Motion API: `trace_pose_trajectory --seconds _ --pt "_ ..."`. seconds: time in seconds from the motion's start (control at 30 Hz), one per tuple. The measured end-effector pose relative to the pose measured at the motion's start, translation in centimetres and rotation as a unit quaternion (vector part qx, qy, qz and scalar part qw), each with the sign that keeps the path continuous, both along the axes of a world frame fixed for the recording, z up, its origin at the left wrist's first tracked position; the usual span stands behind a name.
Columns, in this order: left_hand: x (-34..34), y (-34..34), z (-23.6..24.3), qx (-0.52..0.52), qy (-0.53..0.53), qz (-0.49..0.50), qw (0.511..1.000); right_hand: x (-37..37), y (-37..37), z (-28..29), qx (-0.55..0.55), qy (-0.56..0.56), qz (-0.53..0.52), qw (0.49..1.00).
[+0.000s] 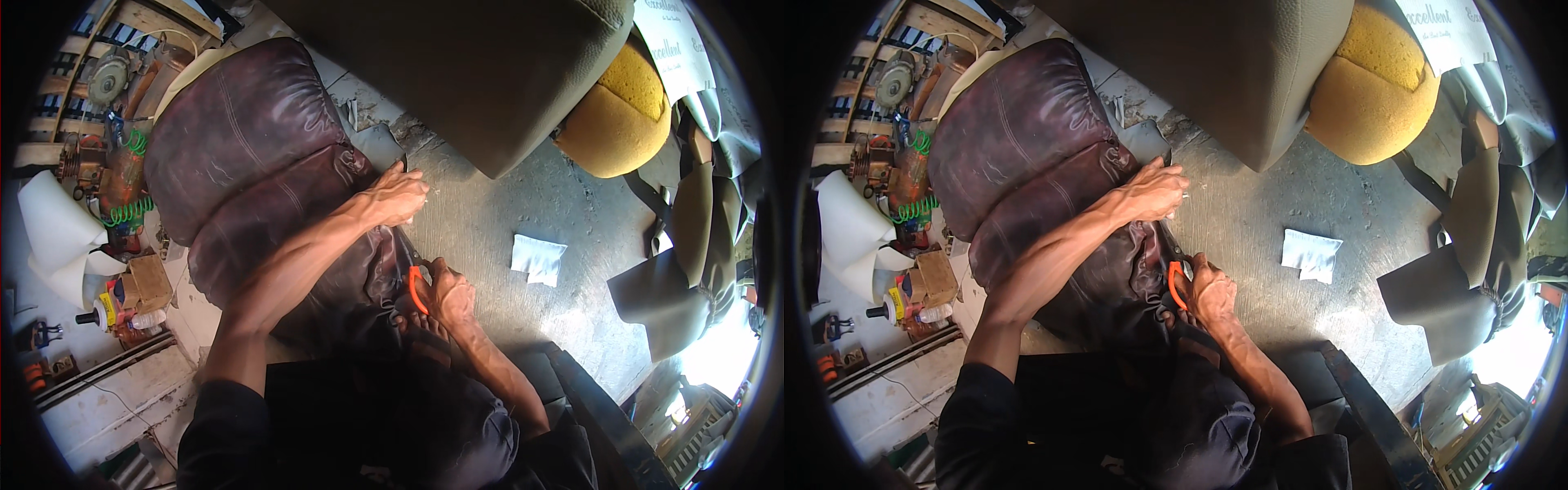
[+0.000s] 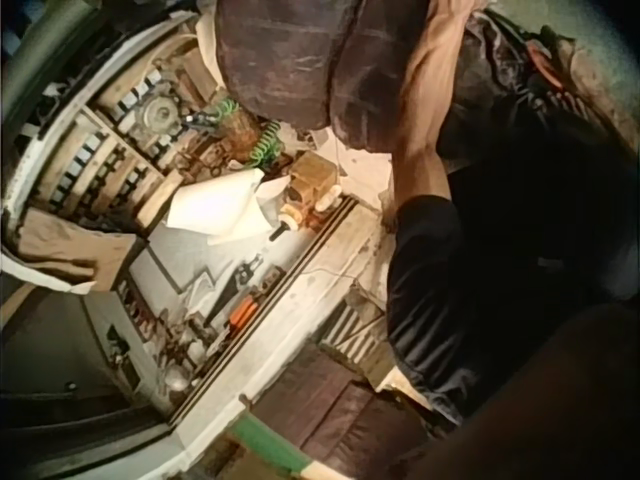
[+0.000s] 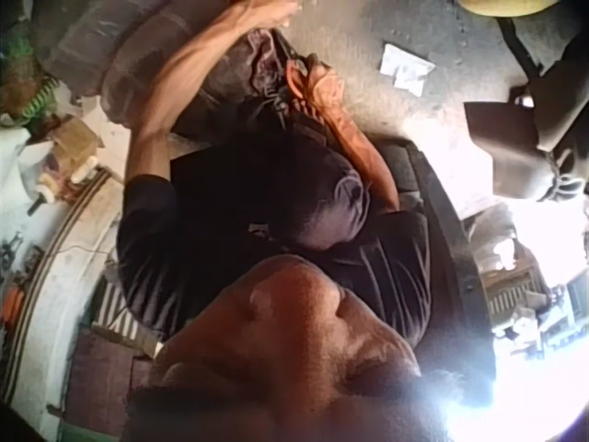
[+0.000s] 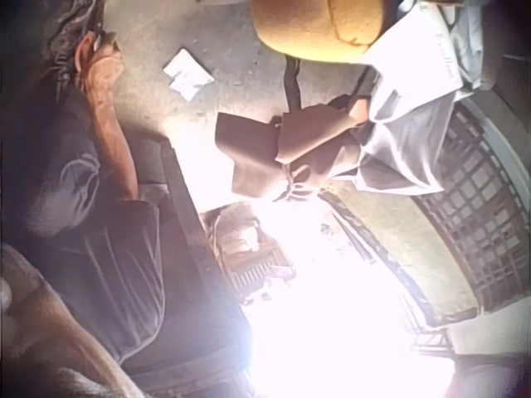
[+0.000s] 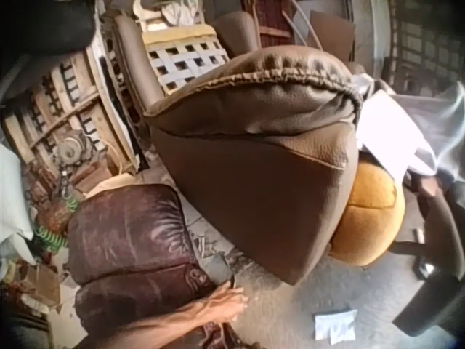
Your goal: The person uses a pair of scissors to cut through a piece of dark brown upholstery material while holding it against a cushion on the floor.
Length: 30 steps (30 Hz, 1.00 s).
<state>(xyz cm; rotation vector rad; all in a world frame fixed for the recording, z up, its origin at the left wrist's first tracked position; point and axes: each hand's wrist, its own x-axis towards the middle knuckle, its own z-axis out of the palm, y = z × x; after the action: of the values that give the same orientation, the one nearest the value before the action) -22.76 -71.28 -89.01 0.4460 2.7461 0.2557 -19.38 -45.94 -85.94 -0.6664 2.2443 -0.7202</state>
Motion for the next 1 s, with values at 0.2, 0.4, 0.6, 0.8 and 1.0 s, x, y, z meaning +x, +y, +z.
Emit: trace_pose_trajectory --seconds 0.2,0.4,0.6,0.8,1.0 --pt "0.7 1.5 2.8 -0.025 0.077 0.004 0.997 -0.4 -0.7 0.7 0.025 -0.011 0.008 1.000" --pt "1.5 2.9 4.3 -0.032 0.055 0.053 0.997 -1.2 -1.0 0.1 0.014 0.011 0.010 1.000" --pt "1.8 2.3 3.9 0.017 0.097 0.100 0.990 -1.6 -1.0 0.8 0.038 0.009 0.015 0.999" --pt "1.4 -0.3 2.0 0.194 0.118 0.176 0.958 -1.7 -0.5 2.6 0.053 -0.020 0.038 0.998" --pt "0.2 0.0 4.9 0.158 0.041 0.176 0.971 -1.0 1.0 2.9 0.041 0.008 0.010 0.999"
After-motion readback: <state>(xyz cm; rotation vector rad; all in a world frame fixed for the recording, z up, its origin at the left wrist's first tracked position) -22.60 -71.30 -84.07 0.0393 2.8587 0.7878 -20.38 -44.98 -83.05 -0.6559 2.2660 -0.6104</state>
